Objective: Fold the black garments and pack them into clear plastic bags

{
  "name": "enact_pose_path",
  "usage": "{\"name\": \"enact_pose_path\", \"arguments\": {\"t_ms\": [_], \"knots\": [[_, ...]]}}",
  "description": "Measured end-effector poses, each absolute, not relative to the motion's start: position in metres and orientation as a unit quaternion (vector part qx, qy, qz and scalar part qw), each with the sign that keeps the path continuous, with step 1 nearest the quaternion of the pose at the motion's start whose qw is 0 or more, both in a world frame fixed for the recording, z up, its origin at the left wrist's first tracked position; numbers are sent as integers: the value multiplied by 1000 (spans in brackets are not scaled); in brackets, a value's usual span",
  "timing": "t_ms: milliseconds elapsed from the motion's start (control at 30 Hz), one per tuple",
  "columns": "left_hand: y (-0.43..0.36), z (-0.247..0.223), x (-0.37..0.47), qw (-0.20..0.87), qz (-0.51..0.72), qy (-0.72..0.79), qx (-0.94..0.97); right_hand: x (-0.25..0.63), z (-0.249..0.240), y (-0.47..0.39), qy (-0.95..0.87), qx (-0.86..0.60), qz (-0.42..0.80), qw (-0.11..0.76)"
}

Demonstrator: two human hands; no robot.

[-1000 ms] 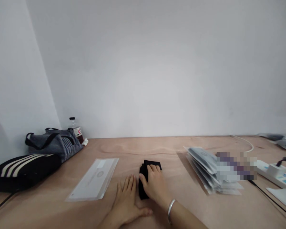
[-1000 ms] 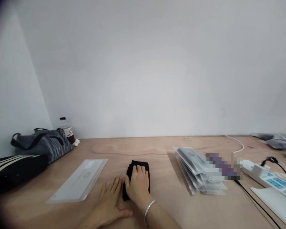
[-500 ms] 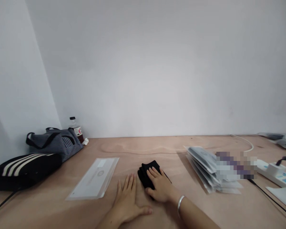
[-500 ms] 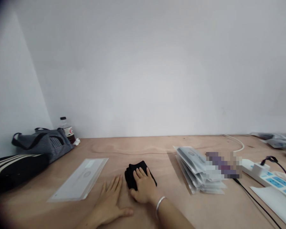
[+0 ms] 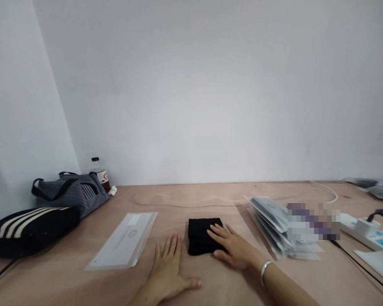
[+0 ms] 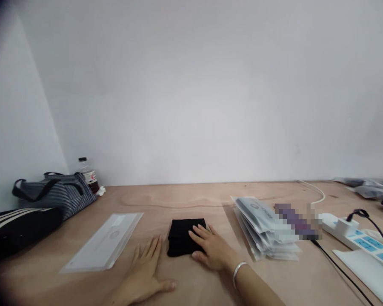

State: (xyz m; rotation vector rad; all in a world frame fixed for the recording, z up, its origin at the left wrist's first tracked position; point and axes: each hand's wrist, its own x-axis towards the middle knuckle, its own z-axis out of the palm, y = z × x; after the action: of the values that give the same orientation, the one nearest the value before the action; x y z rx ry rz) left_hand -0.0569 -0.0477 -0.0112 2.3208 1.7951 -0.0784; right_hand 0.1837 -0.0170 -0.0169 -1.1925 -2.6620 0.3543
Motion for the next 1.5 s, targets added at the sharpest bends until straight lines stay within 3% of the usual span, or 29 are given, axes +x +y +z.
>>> {"name": "enact_pose_path", "arguments": {"t_ms": [400, 533, 667, 1067, 1333, 1500], "knots": [[-38, -25, -63, 89, 58, 583, 806, 179, -34, -18, -891, -418, 107, 139], [-22, -15, -51, 18, 157, 456, 876, 179, -34, -18, -890, -419, 111, 140], [-6, -7, -36, 45, 140, 355, 923, 178, -33, -18, -893, -415, 117, 131], [-4, -32, -42, 156, 124, 371, 907, 181, -28, -14, -886, -413, 156, 141], [-10, -24, -40, 162, 134, 383, 899, 169, -29, -18, -890, -433, 69, 130], [-11, -26, -38, 179, 173, 411, 877, 169, -25, -18, -863, -455, 92, 199]]}}
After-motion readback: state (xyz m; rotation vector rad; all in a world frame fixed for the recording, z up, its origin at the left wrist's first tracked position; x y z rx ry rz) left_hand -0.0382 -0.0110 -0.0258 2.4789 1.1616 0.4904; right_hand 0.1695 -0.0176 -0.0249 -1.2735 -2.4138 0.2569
